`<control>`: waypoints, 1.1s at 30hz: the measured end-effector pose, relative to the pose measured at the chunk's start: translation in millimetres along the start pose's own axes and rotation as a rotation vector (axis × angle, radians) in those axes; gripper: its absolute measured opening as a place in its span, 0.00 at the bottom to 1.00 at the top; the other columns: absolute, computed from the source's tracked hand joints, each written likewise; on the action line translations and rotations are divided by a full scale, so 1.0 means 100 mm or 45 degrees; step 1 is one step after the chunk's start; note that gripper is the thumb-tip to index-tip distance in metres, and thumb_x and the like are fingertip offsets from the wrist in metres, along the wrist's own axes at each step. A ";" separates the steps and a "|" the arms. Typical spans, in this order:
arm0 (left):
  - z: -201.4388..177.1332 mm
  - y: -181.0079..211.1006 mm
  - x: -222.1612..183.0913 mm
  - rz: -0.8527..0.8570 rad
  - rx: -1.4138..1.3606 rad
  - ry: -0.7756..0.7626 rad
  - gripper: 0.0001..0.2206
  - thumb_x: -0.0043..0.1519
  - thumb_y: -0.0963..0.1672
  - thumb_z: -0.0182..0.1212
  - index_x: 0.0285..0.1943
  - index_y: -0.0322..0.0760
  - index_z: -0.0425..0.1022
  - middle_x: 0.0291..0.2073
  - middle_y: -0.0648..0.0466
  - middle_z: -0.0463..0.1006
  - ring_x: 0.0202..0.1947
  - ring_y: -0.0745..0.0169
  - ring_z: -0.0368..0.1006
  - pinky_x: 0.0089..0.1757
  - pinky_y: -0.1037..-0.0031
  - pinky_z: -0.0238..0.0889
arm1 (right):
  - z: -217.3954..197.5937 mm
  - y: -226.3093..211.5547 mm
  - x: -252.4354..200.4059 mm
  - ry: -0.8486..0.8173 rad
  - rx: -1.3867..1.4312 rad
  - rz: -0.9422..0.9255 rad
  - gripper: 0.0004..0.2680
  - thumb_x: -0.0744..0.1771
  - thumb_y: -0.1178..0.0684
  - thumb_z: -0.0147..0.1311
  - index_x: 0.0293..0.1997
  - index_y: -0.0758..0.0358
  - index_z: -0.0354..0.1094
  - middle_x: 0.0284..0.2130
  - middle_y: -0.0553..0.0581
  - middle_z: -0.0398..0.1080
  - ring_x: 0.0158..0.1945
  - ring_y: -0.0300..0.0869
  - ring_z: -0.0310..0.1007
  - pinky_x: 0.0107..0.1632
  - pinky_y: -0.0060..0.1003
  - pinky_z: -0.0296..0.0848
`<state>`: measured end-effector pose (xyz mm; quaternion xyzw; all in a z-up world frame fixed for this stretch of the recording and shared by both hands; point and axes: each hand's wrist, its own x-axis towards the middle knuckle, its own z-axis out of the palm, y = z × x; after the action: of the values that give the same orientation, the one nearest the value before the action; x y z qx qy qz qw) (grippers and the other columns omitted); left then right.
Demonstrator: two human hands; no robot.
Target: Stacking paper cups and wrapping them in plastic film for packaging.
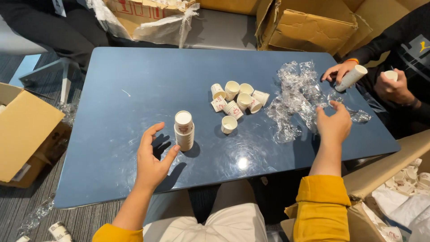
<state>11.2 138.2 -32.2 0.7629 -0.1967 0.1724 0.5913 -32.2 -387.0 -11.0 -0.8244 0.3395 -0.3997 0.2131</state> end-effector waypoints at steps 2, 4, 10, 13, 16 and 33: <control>0.02 -0.01 0.02 0.007 -0.007 0.008 0.29 0.56 0.45 0.71 0.67 0.32 0.68 0.63 0.46 0.73 0.64 0.51 0.69 0.61 0.61 0.59 | 0.06 0.29 0.02 0.015 -0.285 -0.067 0.19 0.61 0.45 0.70 0.55 0.60 0.75 0.49 0.63 0.76 0.46 0.55 0.77 0.48 0.51 0.74; -0.02 -0.02 0.02 0.006 -0.036 0.009 0.29 0.57 0.45 0.70 0.67 0.32 0.67 0.64 0.45 0.71 0.65 0.50 0.67 0.62 0.60 0.59 | 0.19 0.44 -0.05 -0.216 -0.589 0.226 0.19 0.56 0.44 0.73 0.49 0.53 0.76 0.42 0.63 0.77 0.45 0.58 0.74 0.45 0.54 0.73; -0.04 -0.06 0.01 0.032 -0.079 0.050 0.29 0.57 0.44 0.69 0.67 0.31 0.65 0.66 0.44 0.69 0.67 0.48 0.65 0.63 0.59 0.57 | 0.10 0.79 0.10 0.378 -0.474 0.111 0.04 0.63 0.51 0.66 0.37 0.52 0.79 0.33 0.60 0.78 0.34 0.58 0.77 0.36 0.52 0.74; -0.05 -0.04 -0.01 0.071 -0.087 0.077 0.28 0.57 0.43 0.69 0.67 0.31 0.65 0.66 0.43 0.68 0.68 0.47 0.65 0.63 0.59 0.57 | -0.05 0.84 0.22 0.590 -0.212 -0.054 0.05 0.66 0.54 0.63 0.42 0.58 0.79 0.35 0.56 0.80 0.35 0.51 0.79 0.38 0.50 0.71; -0.06 0.06 -0.02 0.077 -0.115 0.126 0.27 0.57 0.42 0.68 0.65 0.31 0.66 0.67 0.43 0.68 0.66 0.47 0.66 0.61 0.61 0.61 | -0.06 0.56 0.06 0.432 0.119 -0.190 0.05 0.70 0.56 0.54 0.44 0.66 0.75 0.33 0.55 0.75 0.32 0.42 0.69 0.35 0.35 0.67; -0.65 0.55 -0.24 -0.310 -0.894 0.219 0.13 0.65 0.41 0.64 0.54 0.22 0.75 0.46 0.41 0.82 0.45 0.53 0.81 0.49 0.65 0.76 | -0.58 -2.46 -2.56 -0.831 1.078 -0.553 0.15 0.60 0.61 0.68 0.48 0.63 0.69 0.59 0.61 0.66 0.58 0.47 0.74 0.54 0.41 0.77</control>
<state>-39.6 191.3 17.2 0.5142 -0.1013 0.0863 0.8473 -98.3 -37.9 45.3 -0.7986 -0.1104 -0.2603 0.5313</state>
